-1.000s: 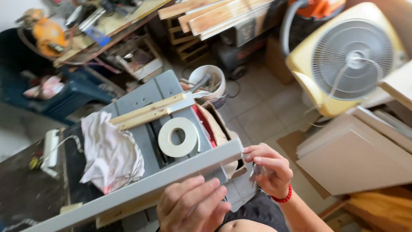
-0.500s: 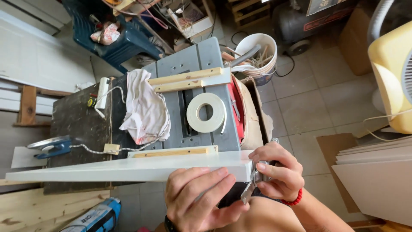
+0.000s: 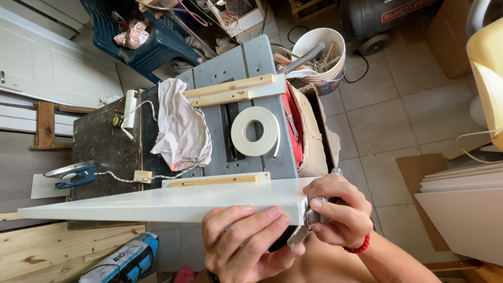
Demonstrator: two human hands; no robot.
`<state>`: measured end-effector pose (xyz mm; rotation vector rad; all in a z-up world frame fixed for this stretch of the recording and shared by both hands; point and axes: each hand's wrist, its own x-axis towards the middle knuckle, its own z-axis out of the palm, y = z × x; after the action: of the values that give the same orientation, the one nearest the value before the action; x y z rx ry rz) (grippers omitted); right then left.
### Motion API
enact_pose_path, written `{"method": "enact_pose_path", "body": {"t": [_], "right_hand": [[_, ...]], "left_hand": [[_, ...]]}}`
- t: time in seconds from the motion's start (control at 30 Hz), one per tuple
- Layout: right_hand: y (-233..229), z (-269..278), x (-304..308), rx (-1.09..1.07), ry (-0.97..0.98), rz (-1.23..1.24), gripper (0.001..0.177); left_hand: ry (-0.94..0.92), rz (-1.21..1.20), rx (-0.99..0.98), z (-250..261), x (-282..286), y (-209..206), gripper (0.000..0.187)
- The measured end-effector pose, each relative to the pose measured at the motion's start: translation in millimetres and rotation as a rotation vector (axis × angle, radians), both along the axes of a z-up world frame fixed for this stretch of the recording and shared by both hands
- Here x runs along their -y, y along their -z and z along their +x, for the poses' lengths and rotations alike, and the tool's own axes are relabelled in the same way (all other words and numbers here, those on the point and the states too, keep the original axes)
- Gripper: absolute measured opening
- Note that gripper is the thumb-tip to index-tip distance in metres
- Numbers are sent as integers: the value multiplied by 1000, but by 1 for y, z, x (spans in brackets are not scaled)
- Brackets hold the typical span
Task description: Trimming excess edge banding from a melamine board using a utility knife and smoothing the edges with a sanding block.
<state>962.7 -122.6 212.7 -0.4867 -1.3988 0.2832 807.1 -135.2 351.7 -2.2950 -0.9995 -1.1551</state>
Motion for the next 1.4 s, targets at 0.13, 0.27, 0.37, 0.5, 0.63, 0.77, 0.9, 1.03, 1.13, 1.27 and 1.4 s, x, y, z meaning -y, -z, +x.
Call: {"method": "enact_pose_path", "body": {"t": [0.13,0.27,0.37,0.5,0.63,0.77,0.9,1.03,1.13,1.27,1.4], "right_hand": [[-2,-2,2,-13,5,-2,25],[0,-4,4,-24,14,-8,24],[3,-5,6,-25,22,-15,23],[4,-8,9,-37,59,-18,23],[7,-11,10,-55,87,-13,23],[8,-15,11,-73,123,-9,23],[7,-18,11,-98,157,-5,24],[4,-18,14,-94,169,-30,23],[3,-17,13,-90,180,-27,23],[2,-17,14,-86,185,-33,23],[4,-17,14,-96,190,-30,24]], "left_hand": [[-8,-2,14,2,2,1,26],[-14,-20,3,1,4,2,26],[-29,-18,0,3,5,2,25],[-47,9,15,6,4,2,23],[-27,-4,8,2,5,4,23],[-13,-32,-10,-1,6,4,21],[5,-40,-23,-3,5,3,20],[19,-44,-25,-5,4,3,20],[29,-50,-33,-7,4,4,19],[30,-61,-38,-8,4,4,19],[31,-70,-42,-9,5,4,18]]}}
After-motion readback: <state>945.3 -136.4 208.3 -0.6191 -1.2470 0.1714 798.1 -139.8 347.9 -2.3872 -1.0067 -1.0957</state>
